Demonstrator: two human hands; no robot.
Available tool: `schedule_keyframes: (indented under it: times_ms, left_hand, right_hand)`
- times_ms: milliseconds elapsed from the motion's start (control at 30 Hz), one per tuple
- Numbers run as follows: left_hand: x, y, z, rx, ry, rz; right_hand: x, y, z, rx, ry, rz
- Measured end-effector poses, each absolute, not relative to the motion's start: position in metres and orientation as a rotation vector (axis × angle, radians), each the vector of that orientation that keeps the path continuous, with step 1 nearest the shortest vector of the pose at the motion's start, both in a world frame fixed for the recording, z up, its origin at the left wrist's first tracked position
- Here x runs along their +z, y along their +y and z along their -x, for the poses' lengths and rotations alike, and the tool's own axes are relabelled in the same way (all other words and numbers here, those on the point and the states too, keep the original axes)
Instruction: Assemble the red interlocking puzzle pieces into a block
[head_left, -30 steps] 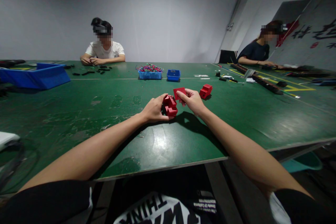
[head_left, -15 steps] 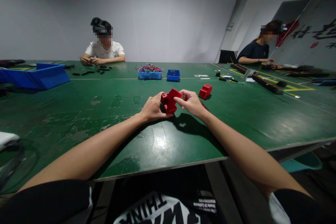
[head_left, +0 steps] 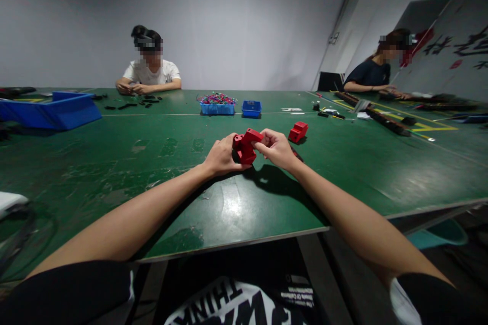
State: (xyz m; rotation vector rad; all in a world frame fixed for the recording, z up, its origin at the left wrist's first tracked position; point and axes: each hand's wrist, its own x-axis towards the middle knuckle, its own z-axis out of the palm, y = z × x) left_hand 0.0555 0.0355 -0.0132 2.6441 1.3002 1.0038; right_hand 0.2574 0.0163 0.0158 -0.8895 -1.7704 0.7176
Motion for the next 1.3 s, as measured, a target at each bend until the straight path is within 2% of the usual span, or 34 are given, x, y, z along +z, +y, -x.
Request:
schedule_keyframes:
  times_ms: [600, 1300]
  left_hand:
    - [-0.015, 0.037, -0.055, 1.052, 1.226, -2.635]
    - [-0.018, 0.04, -0.054, 1.069, 1.191, -2.64]
  right_hand:
    - [0.011, 0.029, -0.262, 0.648, -1.642, 0.936]
    - [0.012, 0.031, -0.26, 0.77, -1.471, 0.896]
